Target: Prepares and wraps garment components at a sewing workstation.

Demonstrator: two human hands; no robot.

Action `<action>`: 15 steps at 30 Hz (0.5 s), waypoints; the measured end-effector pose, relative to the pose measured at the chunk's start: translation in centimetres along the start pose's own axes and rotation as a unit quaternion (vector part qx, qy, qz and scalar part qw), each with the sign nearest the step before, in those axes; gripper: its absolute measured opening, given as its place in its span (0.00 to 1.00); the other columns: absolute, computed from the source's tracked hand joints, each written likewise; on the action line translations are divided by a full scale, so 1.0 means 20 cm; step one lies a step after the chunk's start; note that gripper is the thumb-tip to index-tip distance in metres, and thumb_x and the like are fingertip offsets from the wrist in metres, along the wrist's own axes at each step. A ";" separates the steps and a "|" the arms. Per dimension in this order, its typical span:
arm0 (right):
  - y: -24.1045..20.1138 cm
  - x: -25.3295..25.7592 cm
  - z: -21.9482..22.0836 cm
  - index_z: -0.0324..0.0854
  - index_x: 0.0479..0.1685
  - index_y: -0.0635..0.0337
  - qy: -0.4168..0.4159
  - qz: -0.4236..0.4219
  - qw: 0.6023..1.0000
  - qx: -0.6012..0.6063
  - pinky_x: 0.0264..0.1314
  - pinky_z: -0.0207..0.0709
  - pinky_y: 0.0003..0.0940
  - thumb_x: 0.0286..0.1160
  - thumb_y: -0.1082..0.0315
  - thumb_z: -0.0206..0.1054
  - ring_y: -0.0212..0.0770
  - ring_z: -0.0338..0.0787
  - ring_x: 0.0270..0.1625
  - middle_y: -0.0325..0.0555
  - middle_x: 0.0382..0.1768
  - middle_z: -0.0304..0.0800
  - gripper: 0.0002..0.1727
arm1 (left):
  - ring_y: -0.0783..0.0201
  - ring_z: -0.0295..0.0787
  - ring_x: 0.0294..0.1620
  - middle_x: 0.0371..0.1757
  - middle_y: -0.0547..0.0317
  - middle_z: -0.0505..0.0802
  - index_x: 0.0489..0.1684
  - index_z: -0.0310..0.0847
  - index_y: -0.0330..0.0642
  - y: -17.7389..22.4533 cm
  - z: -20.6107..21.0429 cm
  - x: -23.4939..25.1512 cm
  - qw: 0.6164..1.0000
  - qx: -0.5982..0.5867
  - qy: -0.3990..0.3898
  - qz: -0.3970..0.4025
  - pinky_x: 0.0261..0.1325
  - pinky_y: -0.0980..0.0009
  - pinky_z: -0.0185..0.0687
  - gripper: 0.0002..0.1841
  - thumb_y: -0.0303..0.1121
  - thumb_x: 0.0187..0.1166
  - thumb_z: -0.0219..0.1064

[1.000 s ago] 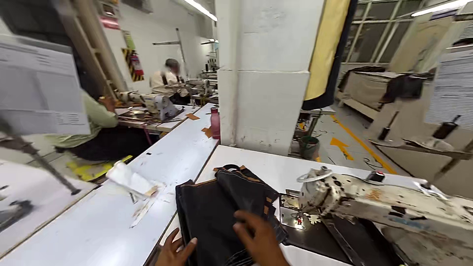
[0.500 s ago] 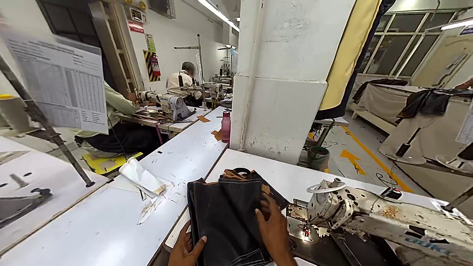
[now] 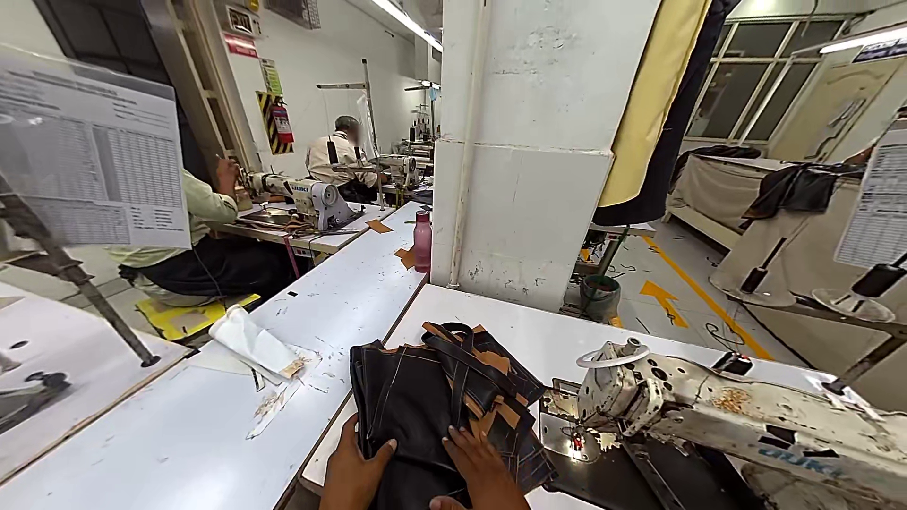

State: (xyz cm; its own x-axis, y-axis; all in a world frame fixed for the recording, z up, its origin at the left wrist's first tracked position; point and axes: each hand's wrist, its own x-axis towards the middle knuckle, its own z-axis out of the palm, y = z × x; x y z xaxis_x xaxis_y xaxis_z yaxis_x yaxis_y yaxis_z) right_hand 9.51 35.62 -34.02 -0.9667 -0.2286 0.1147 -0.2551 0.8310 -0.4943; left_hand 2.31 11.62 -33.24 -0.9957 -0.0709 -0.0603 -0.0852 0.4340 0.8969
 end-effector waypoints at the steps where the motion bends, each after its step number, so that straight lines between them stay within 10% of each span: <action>1: -0.02 0.00 -0.03 0.80 0.77 0.53 0.025 0.012 0.999 0.025 0.92 0.57 0.53 0.80 0.30 0.57 0.43 0.73 0.86 0.43 0.81 0.78 0.40 | 0.49 0.93 0.57 0.56 0.44 0.93 0.87 0.61 0.41 0.01 -0.01 0.07 1.000 0.023 -0.015 0.013 0.65 0.44 0.85 0.47 0.41 0.64 0.83; 4: 0.01 0.09 -0.15 0.92 0.56 0.52 0.214 0.060 0.973 0.054 0.64 0.85 0.45 0.84 0.46 0.62 0.41 0.93 0.57 0.42 0.52 0.95 0.22 | 0.47 0.87 0.68 0.67 0.42 0.89 0.89 0.60 0.45 0.07 -0.09 0.26 0.989 0.124 -0.072 0.029 0.75 0.44 0.78 0.45 0.40 0.68 0.80; 9: 0.23 0.32 -0.32 0.79 0.76 0.55 0.225 0.195 0.955 0.012 0.79 0.73 0.51 0.83 0.51 0.61 0.52 0.83 0.74 0.49 0.69 0.87 0.28 | 0.32 0.69 0.83 0.84 0.30 0.71 0.90 0.56 0.31 0.26 -0.01 0.22 0.952 0.273 -0.015 0.135 0.84 0.41 0.66 0.45 0.36 0.72 0.76; 13: 0.30 0.48 -0.29 0.68 0.88 0.46 0.146 0.202 0.966 -0.061 0.79 0.67 0.58 0.81 0.35 0.56 0.53 0.81 0.75 0.47 0.71 0.85 0.39 | 0.42 0.51 0.94 0.92 0.44 0.63 0.90 0.63 0.42 0.09 0.28 0.01 0.899 0.343 -0.068 0.264 0.92 0.33 0.35 0.42 0.65 0.83 0.53; 15: 0.28 0.54 -0.30 0.70 0.87 0.40 0.140 0.195 0.965 -0.108 0.79 0.66 0.59 0.78 0.26 0.48 0.52 0.81 0.75 0.44 0.70 0.87 0.43 | 0.44 0.55 0.93 0.92 0.49 0.65 0.89 0.66 0.48 0.02 0.35 -0.01 0.868 0.401 -0.034 0.292 0.91 0.32 0.37 0.42 0.68 0.85 0.40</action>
State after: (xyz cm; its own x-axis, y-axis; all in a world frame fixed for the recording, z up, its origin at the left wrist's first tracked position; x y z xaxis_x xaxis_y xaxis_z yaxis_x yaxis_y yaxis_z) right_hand -2.48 40.75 -30.39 -0.9491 0.2431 0.2002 0.1599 0.9197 -0.3587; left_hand 2.23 18.13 -35.94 -0.8758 0.4126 0.2505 0.4626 0.8657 0.1915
